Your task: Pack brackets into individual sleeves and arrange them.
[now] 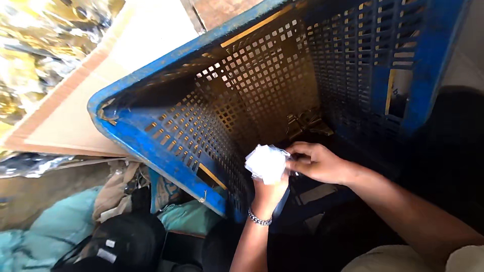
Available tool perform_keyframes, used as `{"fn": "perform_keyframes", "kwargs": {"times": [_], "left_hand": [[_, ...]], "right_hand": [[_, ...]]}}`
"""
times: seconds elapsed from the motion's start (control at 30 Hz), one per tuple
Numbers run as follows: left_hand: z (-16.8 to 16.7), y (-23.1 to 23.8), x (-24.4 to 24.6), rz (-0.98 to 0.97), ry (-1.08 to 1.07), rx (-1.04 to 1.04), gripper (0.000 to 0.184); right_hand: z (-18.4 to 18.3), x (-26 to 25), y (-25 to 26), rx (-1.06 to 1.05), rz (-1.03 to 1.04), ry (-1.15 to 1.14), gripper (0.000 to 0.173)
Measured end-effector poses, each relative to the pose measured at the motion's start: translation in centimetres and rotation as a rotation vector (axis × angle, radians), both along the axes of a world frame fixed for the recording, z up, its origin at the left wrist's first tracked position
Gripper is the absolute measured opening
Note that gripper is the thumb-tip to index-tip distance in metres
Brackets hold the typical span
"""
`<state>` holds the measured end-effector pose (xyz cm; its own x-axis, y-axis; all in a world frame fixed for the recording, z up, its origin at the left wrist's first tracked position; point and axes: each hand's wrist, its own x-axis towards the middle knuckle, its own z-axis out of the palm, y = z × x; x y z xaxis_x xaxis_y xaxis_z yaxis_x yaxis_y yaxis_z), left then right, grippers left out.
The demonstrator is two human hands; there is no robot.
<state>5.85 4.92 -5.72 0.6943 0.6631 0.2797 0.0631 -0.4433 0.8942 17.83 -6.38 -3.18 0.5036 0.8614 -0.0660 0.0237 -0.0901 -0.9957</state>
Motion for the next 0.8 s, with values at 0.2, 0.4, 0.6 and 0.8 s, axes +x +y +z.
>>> {"fn": "perform_keyframes", "kwargs": {"times": [0.2, 0.4, 0.6, 0.8], "left_hand": [[4.1, -0.5, 0.1, -0.137, 0.034, -0.874, 0.035], [4.4, 1.2, 0.4, 0.013, 0.011, -0.889, 0.01], [3.9, 0.5, -0.1, -0.075, 0.076, -0.719, 0.034], [2.7, 0.5, -0.7, -0.2, 0.113, -0.567, 0.045]], "right_hand": [[-0.5, 1.0, -0.3, -0.002, -0.097, 0.259, 0.011], [-0.7, 1.1, -1.5, -0.01, 0.055, 0.3, 0.009], [-1.0, 0.7, -0.9, -0.083, -0.037, 0.361, 0.026], [-1.3, 0.8, -0.9, -0.053, 0.011, 0.357, 0.012]]}}
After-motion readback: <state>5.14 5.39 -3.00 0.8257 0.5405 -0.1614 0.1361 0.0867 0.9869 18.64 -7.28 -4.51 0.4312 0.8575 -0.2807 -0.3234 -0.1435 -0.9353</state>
